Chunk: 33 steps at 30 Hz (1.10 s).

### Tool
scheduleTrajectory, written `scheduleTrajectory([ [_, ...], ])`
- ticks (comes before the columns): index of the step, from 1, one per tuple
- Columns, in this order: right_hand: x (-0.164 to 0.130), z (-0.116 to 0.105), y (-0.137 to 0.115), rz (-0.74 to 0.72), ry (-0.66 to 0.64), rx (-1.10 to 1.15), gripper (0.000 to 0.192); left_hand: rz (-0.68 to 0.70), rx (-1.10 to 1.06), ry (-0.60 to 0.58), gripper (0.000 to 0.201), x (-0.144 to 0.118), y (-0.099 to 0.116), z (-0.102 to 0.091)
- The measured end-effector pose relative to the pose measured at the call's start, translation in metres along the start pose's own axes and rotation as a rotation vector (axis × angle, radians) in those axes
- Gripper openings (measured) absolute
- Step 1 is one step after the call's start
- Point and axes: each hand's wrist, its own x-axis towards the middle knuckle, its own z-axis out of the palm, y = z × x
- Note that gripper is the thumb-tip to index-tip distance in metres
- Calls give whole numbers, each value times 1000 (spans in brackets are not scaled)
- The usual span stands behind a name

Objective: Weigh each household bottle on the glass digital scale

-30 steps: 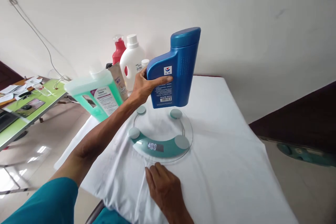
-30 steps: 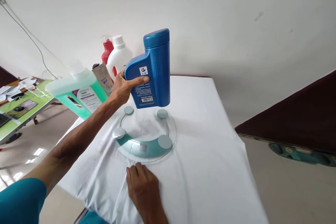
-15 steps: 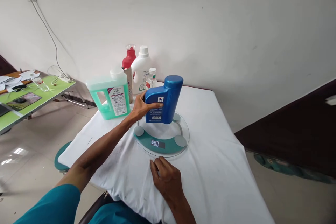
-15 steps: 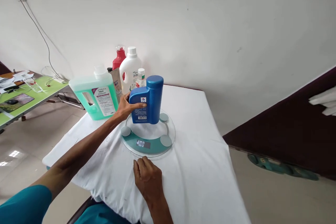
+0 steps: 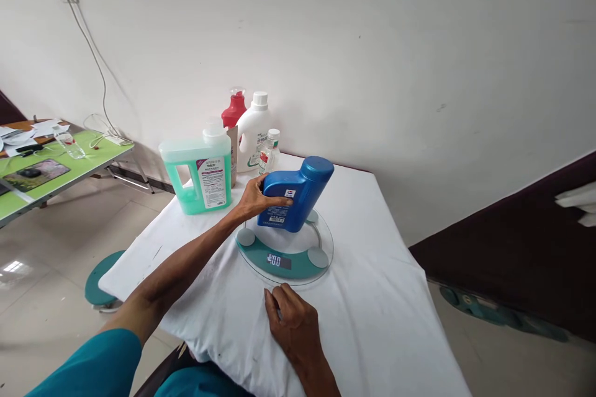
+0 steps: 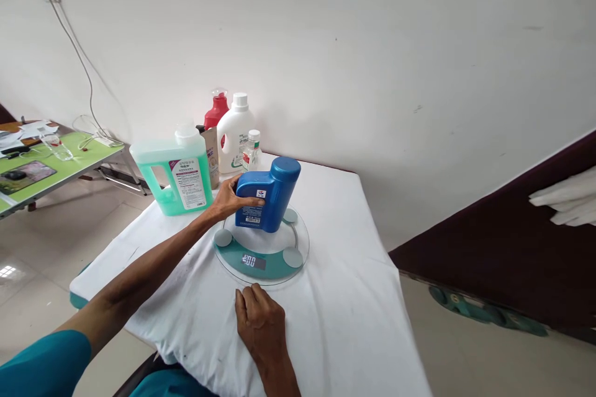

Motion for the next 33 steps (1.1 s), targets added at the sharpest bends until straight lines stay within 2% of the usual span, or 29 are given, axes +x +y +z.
scheduleTrajectory([
  [7,1,-1,0,-8,4,-8,39,27,64,-33,71,0,-1,-2],
  [11,1,0,0,-16,5,-10,38,119,177,-45,73,-13,-3,-12],
  [13,1,0,0,-25,6,-14,38,196,268,22,68,-25,-7,-21],
  [17,2,-1,1,-38,7,-23,38,305,464,305,40,-56,-30,-42],
  [19,2,-1,1,-40,2,-26,38,272,514,412,36,-66,-43,-51],
  [23,3,-1,0,-49,5,-42,38,119,462,511,40,-67,-60,-63],
  [26,3,0,0,-43,7,-55,39,54,437,527,46,-61,-66,-68],
  [33,3,0,0,-51,8,-65,40,11,417,512,57,-58,-73,-73],
])
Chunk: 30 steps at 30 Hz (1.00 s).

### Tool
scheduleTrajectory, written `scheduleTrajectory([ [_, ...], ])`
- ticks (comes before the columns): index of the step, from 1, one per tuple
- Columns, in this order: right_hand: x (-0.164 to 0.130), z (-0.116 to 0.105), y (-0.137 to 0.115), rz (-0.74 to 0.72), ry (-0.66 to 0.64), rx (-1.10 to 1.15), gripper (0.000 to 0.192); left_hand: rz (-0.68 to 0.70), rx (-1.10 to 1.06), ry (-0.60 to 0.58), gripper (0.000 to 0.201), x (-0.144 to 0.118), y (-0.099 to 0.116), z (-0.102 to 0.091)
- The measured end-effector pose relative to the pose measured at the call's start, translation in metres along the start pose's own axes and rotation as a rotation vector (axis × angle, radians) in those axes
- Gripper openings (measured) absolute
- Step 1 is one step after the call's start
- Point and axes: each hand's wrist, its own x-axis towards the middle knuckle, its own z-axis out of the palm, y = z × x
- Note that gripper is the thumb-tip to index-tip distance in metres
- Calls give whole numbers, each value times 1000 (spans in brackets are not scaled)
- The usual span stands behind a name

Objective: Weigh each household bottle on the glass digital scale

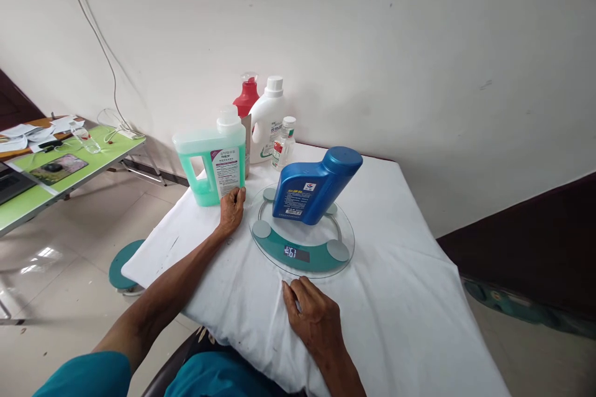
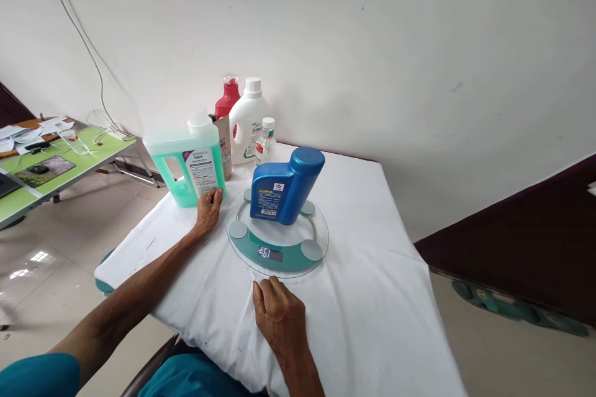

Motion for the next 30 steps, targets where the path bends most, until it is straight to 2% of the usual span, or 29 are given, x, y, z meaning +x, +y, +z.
scheduleTrajectory([
  [5,1,-1,-1,-2,3,-10,41,-69,-65,-22,64,2,-1,0],
  [13,0,0,0,3,0,-2,39,-97,-75,-47,64,2,-1,1],
  [30,-1,0,0,-2,1,-1,40,-49,-76,-78,64,2,-5,3],
])
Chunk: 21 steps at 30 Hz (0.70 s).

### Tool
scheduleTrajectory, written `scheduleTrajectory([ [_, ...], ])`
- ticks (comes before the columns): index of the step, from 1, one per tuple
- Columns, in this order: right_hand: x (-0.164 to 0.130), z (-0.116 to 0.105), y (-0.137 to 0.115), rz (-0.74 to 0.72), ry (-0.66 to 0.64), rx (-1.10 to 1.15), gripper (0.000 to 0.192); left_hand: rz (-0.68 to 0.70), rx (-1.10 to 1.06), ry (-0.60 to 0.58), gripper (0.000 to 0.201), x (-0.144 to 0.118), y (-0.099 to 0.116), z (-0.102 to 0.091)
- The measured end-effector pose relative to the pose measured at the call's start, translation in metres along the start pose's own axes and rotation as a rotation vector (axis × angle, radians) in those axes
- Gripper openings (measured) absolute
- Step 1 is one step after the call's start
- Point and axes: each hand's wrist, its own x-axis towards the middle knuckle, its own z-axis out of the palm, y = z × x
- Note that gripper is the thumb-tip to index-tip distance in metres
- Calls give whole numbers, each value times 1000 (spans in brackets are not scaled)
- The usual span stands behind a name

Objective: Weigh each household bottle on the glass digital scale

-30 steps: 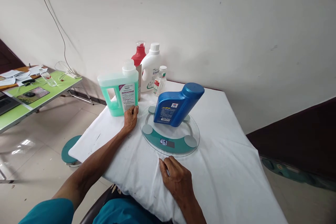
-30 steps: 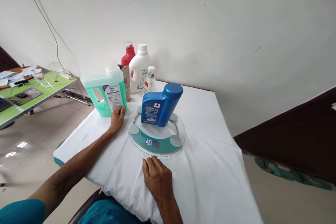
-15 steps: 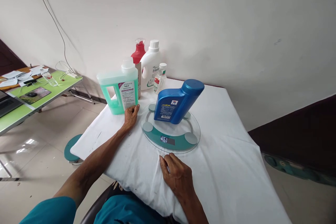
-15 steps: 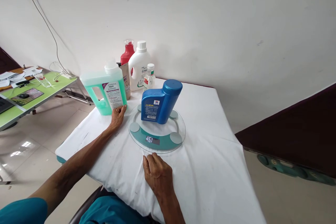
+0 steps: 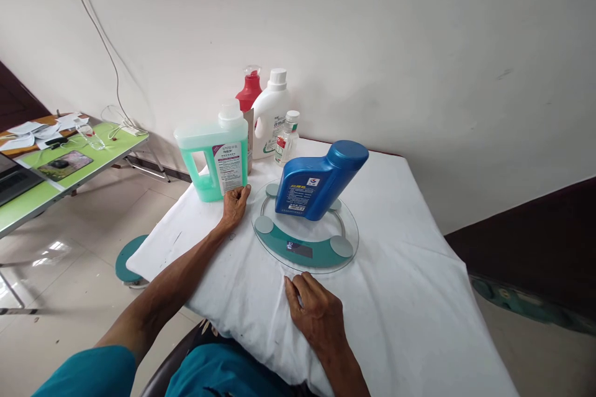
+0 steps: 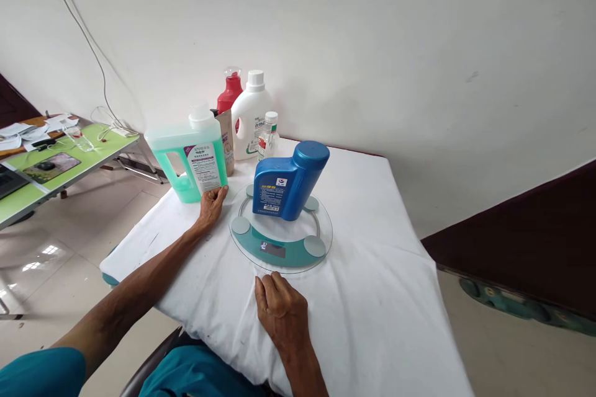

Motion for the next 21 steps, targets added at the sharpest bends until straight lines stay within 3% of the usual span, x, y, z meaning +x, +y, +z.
scheduleTrajectory([
  [21,1,-1,0,13,2,23,40,14,32,9,68,-2,3,2],
])
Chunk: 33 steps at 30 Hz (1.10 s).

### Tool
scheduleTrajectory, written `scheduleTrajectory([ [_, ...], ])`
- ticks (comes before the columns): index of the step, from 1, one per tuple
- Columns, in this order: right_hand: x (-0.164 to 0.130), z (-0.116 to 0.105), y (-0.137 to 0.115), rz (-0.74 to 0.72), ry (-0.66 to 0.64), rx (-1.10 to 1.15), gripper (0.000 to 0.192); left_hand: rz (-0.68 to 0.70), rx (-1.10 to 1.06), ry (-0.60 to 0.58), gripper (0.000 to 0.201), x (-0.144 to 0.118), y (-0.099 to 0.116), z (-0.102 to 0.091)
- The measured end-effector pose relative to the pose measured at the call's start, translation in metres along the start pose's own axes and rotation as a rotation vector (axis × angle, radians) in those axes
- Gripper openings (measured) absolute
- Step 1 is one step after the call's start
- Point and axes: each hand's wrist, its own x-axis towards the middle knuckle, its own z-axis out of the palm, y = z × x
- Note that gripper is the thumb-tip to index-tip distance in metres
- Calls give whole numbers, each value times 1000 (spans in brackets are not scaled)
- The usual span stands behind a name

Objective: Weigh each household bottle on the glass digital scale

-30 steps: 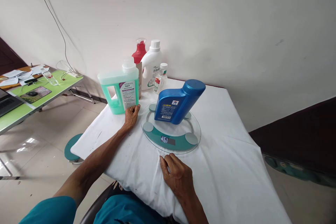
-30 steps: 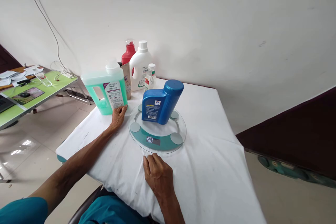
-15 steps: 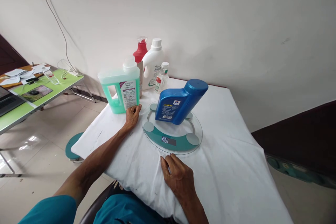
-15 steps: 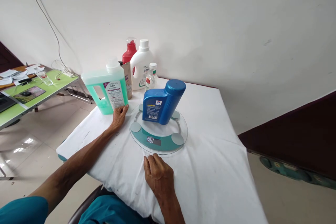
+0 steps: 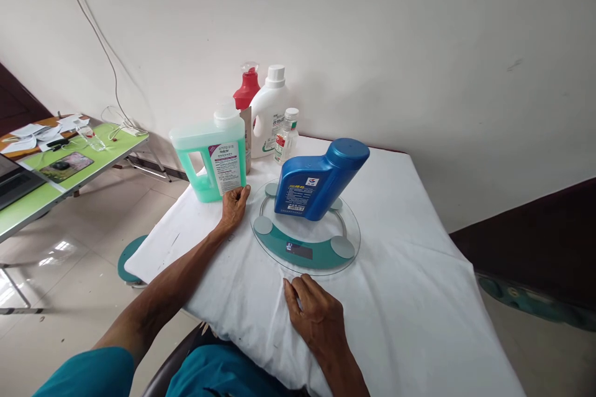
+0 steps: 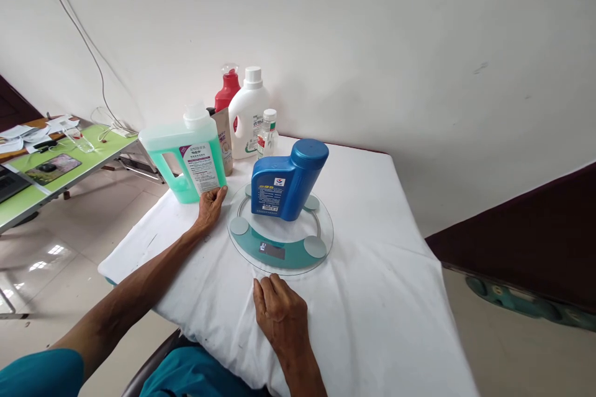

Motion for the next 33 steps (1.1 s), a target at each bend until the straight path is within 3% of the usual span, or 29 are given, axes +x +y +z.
scheduleTrajectory([
  [14,0,-1,0,3,2,14,39,3,44,-13,63,-2,1,4],
  [33,1,-1,2,17,3,45,38,93,90,-22,54,-12,27,4],
])
